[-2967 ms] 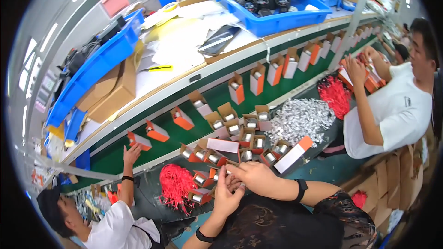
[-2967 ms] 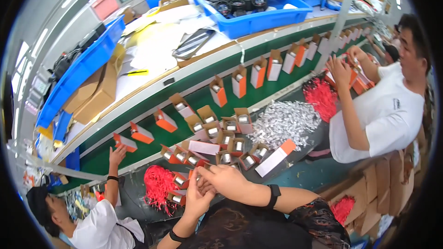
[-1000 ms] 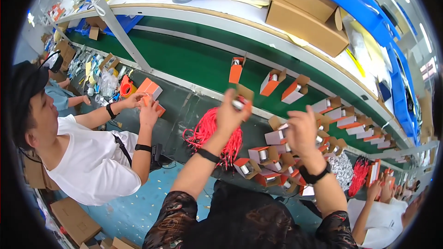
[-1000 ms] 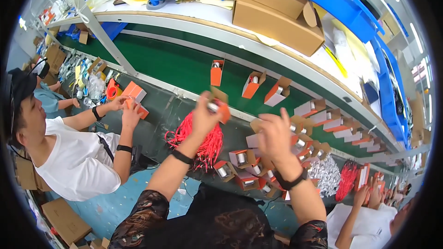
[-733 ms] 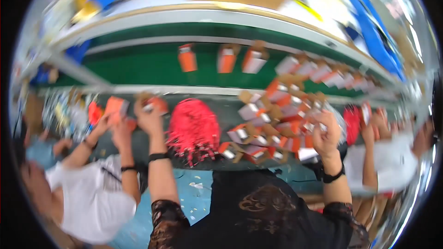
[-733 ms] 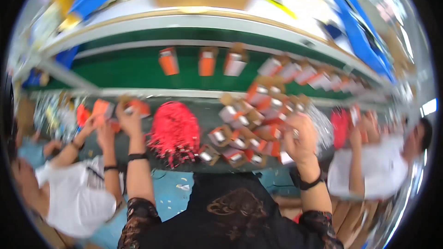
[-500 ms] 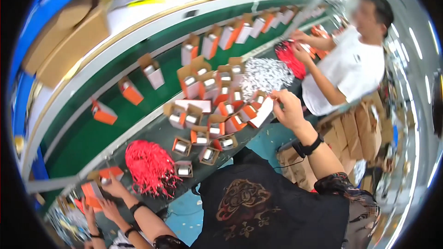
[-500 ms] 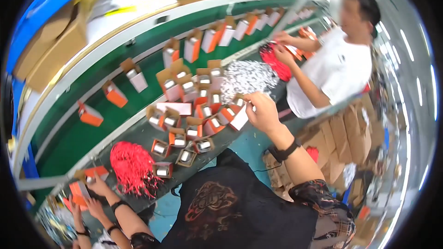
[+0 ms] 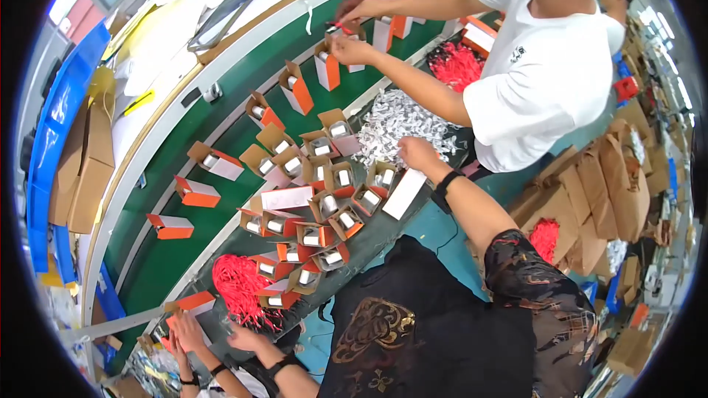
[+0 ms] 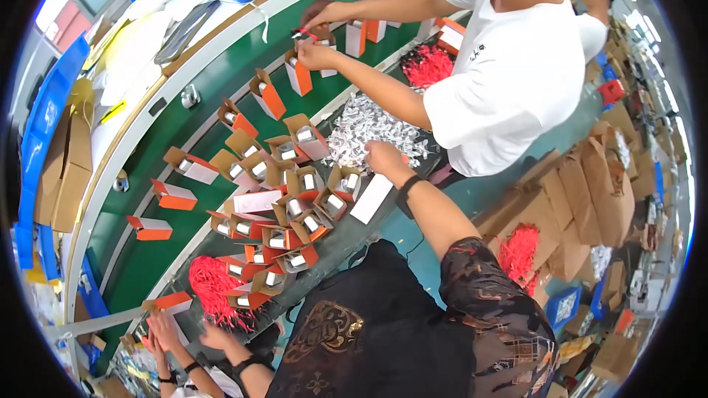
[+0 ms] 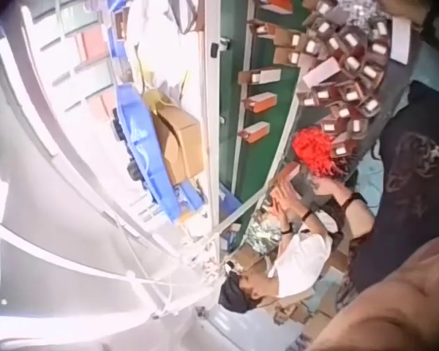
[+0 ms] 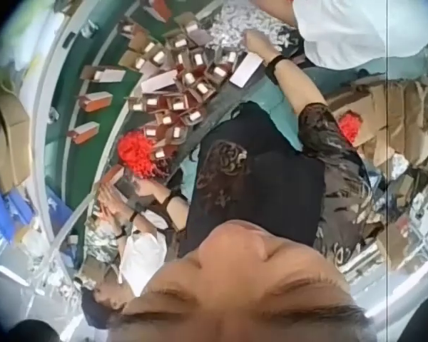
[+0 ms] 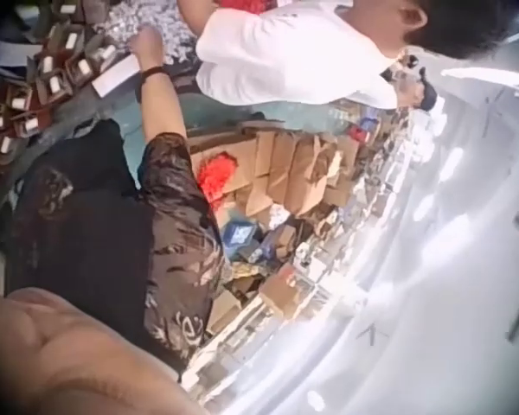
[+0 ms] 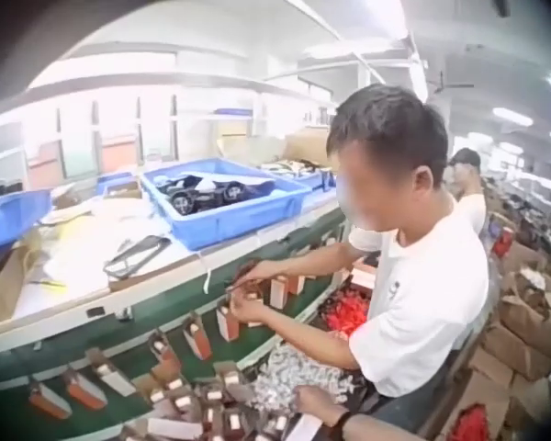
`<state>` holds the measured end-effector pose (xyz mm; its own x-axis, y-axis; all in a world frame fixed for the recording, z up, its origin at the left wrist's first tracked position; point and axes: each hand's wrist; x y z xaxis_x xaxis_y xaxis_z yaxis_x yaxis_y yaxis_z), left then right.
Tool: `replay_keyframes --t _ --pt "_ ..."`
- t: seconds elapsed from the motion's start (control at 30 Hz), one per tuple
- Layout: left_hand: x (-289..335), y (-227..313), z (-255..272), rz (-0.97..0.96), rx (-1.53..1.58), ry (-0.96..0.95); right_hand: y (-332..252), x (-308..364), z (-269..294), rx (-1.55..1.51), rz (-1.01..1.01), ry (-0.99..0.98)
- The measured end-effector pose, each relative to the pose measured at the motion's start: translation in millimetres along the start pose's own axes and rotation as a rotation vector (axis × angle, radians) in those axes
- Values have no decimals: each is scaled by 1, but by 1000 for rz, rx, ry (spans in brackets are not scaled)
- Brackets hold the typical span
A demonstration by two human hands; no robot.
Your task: The person picks up a red lanyard and a small white component, joins them together, and places the assembly into a small orange box. They then close the box and set it aside on the workbench.
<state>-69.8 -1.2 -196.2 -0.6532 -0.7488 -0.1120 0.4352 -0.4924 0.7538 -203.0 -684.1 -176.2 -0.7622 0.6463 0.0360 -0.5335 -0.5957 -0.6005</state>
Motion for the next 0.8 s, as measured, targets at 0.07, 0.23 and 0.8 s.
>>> replay_keyframes --t 0.07,0.23,0.8 --pt "77 19 25 110 17 -204 -6 -22 -3 61 -69 -40" --pt "168 -106 57 295 97 -471 0 -41 -29 110 -114 -47" --pt "146 -31 9 -206 -153 -346 -11 60 40 -1397 -573 -199"
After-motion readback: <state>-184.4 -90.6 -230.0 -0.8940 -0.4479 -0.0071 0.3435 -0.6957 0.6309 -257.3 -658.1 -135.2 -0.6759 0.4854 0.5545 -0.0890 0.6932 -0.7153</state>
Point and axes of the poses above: each hand's wrist, its own x-axis away from the middle knuckle, its own z-axis out of the back of the hand, y = z × x, and after that the axes turned 6 degrees about -x, right-handed
